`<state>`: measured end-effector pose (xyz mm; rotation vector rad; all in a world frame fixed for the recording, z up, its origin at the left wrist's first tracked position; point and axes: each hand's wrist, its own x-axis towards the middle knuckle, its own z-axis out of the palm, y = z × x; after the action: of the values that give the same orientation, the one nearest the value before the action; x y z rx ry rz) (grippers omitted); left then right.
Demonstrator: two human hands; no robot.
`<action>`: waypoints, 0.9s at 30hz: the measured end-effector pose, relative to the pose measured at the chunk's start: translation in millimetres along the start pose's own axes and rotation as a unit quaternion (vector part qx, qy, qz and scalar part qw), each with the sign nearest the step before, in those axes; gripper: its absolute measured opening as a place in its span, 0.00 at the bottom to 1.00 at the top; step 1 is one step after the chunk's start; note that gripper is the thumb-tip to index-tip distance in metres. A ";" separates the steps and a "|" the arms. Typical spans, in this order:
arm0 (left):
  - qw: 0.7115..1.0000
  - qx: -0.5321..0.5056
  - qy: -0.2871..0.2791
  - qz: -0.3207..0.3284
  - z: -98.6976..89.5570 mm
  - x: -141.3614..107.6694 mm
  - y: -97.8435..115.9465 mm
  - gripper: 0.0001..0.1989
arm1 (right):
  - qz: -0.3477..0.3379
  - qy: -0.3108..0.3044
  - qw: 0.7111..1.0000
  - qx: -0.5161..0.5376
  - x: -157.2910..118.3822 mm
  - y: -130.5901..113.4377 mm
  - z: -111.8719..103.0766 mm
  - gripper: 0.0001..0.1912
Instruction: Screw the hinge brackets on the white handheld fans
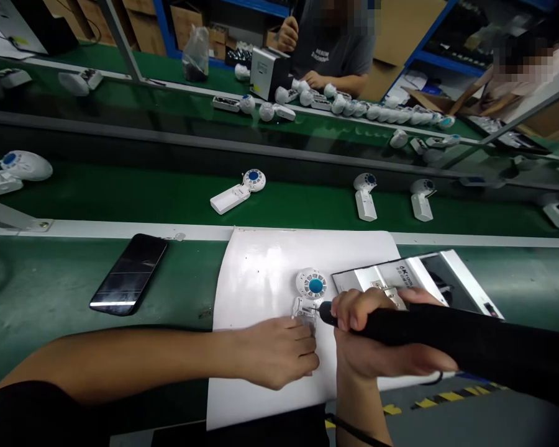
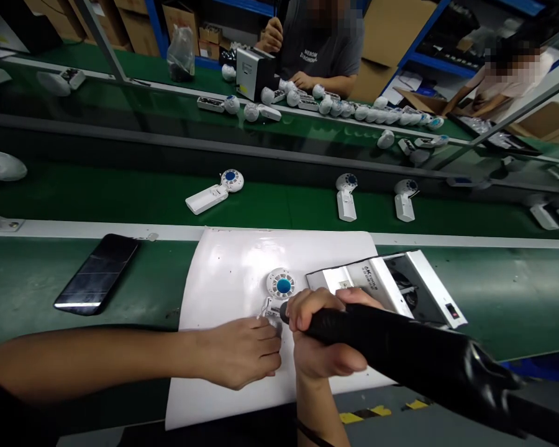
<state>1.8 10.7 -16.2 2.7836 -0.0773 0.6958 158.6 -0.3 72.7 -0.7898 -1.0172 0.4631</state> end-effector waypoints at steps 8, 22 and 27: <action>1.000 -0.002 0.003 -0.012 -3.9 2.8 3.3 0.11 | 0.032 -0.013 0.999 -0.007 -6.3 23.4 11.4 0.30; 0.999 -0.013 -0.034 -0.032 -6.7 1.2 4.5 0.09 | 0.062 -0.065 0.996 -0.013 -9.0 29.2 16.1 0.24; 0.999 -0.008 -0.031 -0.018 -5.8 -1.4 4.1 0.10 | -0.036 0.011 0.998 -0.053 18.0 -10.0 -17.4 0.30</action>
<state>-2.5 8.2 -11.0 2.7829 -0.0440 0.5980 182.3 -0.9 85.6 -0.8472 -1.0523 0.3397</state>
